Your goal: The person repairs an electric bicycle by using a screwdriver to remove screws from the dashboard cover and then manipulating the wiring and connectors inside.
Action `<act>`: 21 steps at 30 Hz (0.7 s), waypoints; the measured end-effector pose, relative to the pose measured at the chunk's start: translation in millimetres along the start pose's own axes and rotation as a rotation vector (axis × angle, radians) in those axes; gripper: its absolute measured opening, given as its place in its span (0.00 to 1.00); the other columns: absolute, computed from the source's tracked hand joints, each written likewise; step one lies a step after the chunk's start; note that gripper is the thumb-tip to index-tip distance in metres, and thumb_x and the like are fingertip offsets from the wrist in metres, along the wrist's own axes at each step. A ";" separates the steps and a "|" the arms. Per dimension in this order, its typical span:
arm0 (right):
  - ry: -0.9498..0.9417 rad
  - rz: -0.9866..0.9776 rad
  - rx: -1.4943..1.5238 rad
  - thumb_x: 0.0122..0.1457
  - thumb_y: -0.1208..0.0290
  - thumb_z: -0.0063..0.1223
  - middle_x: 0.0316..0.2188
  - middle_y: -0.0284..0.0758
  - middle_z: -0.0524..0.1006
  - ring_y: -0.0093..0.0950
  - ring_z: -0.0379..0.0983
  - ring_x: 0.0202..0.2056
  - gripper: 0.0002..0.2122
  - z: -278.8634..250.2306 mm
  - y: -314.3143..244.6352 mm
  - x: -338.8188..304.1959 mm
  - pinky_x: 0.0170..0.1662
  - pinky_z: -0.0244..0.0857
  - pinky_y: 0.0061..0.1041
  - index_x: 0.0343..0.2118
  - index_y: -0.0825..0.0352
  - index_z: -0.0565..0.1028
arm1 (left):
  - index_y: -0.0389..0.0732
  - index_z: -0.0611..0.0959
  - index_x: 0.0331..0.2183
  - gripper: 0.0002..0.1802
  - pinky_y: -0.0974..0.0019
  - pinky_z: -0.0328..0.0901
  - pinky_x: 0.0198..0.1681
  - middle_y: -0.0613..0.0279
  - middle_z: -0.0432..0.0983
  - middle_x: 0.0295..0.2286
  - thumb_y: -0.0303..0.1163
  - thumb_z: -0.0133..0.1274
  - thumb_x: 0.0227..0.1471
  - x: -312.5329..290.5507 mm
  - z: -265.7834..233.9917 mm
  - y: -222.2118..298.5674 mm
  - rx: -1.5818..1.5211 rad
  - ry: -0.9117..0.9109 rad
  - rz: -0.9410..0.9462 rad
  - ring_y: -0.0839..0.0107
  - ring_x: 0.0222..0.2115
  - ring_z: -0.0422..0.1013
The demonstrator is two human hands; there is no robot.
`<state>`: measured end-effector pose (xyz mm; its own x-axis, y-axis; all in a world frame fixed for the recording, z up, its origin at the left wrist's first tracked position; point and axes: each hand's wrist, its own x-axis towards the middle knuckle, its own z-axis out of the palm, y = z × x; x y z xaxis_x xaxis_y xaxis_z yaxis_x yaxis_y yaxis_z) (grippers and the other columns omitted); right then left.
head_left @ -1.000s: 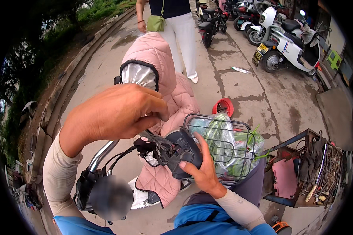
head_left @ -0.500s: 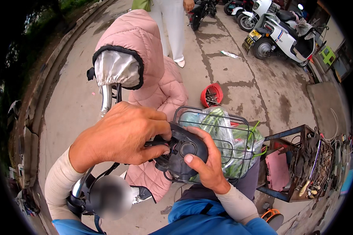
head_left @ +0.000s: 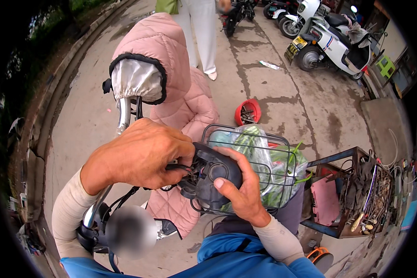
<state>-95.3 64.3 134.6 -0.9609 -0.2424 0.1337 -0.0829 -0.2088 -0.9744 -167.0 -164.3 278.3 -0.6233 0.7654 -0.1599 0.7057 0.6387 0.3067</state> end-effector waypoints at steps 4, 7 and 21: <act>0.009 -0.012 0.019 0.60 0.70 0.62 0.57 0.45 0.75 0.31 0.73 0.56 0.29 1.0 5.4 -0.1 0.61 0.66 0.29 0.64 0.74 0.67 | 0.44 0.83 0.27 0.10 0.55 0.66 0.29 0.63 0.78 0.28 0.33 0.68 0.40 -0.3 -3.4 1.0 0.018 -0.042 -0.020 0.57 0.30 0.77; 0.027 -0.076 -0.059 0.59 0.69 0.62 0.58 0.47 0.74 0.37 0.73 0.58 0.29 0.7 10.0 0.2 0.62 0.65 0.33 0.62 0.74 0.68 | 0.45 0.84 0.27 0.10 0.56 0.68 0.29 0.65 0.79 0.29 0.33 0.69 0.38 -0.3 -6.2 1.3 0.008 -0.070 0.000 0.59 0.31 0.78; 0.116 -0.326 -0.349 0.56 0.73 0.62 0.58 0.53 0.74 0.48 0.73 0.59 0.27 5.0 12.0 1.9 0.63 0.66 0.40 0.59 0.75 0.70 | 0.47 0.89 0.27 0.11 0.61 0.71 0.33 0.72 0.83 0.33 0.35 0.72 0.36 -1.3 -9.1 -1.3 -0.058 -0.096 0.072 0.66 0.34 0.80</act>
<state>-96.8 56.6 124.0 -0.8917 -0.1059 0.4401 -0.4487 0.0786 -0.8902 -170.1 -166.9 286.6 -0.5348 0.8148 -0.2237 0.7249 0.5785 0.3741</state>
